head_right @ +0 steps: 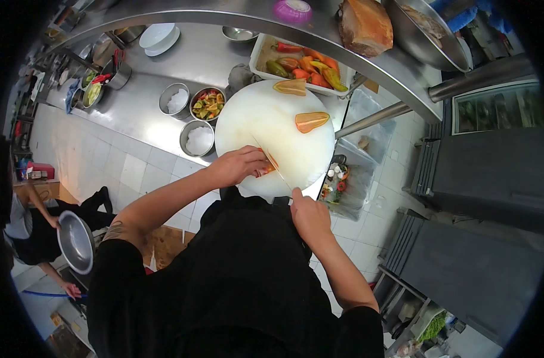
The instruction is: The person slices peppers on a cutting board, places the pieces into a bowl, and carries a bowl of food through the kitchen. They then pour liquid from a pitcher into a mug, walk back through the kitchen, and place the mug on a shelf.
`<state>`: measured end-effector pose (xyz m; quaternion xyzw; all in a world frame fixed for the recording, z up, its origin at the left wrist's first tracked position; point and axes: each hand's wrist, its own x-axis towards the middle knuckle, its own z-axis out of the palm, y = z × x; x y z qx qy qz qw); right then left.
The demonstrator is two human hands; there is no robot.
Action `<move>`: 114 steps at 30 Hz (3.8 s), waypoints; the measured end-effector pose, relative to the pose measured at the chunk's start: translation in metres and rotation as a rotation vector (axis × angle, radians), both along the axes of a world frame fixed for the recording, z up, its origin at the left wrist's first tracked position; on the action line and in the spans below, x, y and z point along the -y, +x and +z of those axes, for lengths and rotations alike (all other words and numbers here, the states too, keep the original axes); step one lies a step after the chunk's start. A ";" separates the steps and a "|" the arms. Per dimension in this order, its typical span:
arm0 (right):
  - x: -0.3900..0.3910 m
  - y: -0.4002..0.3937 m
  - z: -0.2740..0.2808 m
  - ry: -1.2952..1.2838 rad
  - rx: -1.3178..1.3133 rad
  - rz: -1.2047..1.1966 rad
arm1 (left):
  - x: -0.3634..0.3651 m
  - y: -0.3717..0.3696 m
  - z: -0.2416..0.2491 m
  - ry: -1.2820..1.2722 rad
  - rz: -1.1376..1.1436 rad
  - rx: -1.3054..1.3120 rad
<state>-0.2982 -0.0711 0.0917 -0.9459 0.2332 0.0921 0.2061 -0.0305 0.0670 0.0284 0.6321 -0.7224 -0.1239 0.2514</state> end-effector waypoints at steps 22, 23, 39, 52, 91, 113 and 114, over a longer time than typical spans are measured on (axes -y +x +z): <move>-0.001 0.009 -0.010 0.010 0.022 0.017 | 0.000 -0.005 -0.003 -0.036 0.041 -0.080; 0.000 0.014 -0.012 0.018 0.044 0.020 | -0.001 -0.002 -0.001 -0.034 0.038 -0.089; -0.004 0.027 -0.008 0.074 -0.055 -0.003 | -0.006 -0.005 -0.006 -0.071 0.106 -0.123; -0.007 0.017 0.003 0.101 -0.096 -0.015 | -0.007 -0.009 -0.020 -0.117 0.126 -0.181; -0.019 0.024 -0.016 0.139 -0.011 -0.002 | -0.017 -0.030 -0.030 -0.222 0.255 -0.263; -0.026 0.024 0.014 0.164 -0.129 -0.020 | -0.025 -0.044 -0.032 -0.296 0.323 -0.287; -0.026 0.024 0.005 0.176 -0.076 -0.023 | -0.026 -0.044 -0.032 -0.298 0.319 -0.284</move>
